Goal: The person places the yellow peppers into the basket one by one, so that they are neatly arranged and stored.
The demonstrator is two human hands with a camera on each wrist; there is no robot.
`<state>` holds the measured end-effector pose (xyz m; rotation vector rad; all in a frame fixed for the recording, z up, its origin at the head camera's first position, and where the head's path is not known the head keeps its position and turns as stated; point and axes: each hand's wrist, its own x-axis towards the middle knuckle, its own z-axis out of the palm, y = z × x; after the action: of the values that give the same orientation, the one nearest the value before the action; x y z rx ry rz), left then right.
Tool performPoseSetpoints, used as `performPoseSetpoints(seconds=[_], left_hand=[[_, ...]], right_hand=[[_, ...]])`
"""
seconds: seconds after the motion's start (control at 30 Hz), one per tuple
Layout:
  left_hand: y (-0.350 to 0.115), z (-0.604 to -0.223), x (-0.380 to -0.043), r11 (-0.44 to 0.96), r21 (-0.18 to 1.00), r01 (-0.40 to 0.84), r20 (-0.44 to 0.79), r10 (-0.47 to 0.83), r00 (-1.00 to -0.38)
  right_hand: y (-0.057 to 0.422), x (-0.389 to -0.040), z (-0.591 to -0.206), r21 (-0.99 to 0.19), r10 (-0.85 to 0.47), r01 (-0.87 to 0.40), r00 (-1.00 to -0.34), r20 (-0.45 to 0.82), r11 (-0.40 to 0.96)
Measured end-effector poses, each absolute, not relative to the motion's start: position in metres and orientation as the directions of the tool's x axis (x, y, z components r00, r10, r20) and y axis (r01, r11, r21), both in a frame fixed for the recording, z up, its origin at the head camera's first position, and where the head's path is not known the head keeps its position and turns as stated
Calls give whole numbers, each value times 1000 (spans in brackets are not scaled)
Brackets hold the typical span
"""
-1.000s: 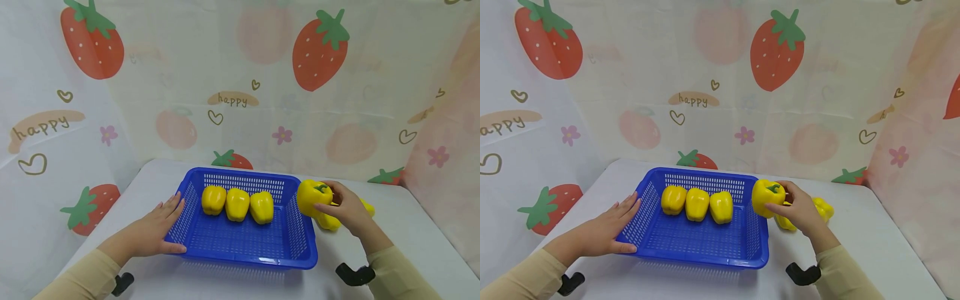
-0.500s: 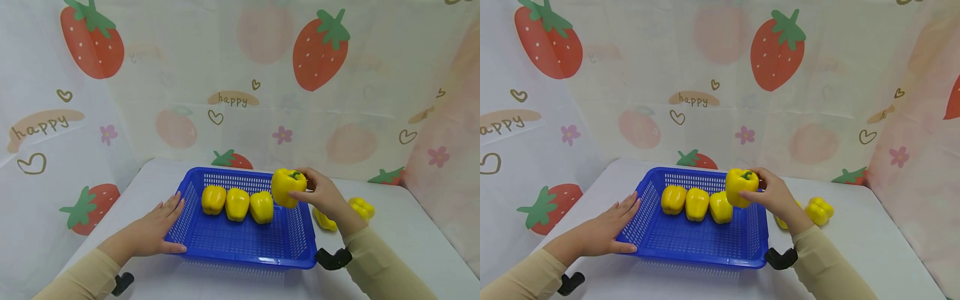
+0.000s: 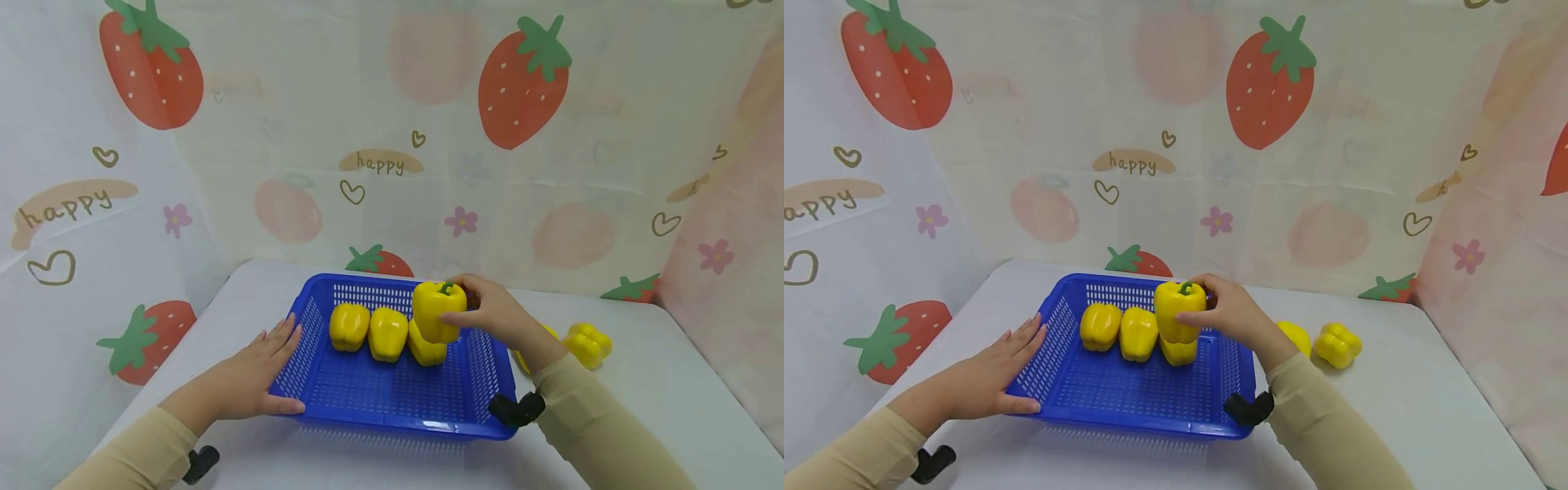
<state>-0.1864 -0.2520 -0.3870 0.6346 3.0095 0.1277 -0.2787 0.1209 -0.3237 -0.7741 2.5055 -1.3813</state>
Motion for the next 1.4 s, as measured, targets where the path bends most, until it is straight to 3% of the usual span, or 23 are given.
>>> performPoseSetpoints(seconds=[0.23, 0.63, 1.4], left_hand=[[-252, -387, -186, 912, 96, 400, -46, 405, -913], [-253, -389, -188, 911, 89, 403, -40, 407, -912], [-254, -388, -187, 909, 83, 409, -33, 413, -910]], right_hand=[[101, -280, -324, -807, -540, -373, -838, 81, 458], [66, -289, -336, -818, -538, -293, -842, -24, 495], [16, -291, -351, -862, -640, -223, -755, -143, 455]])
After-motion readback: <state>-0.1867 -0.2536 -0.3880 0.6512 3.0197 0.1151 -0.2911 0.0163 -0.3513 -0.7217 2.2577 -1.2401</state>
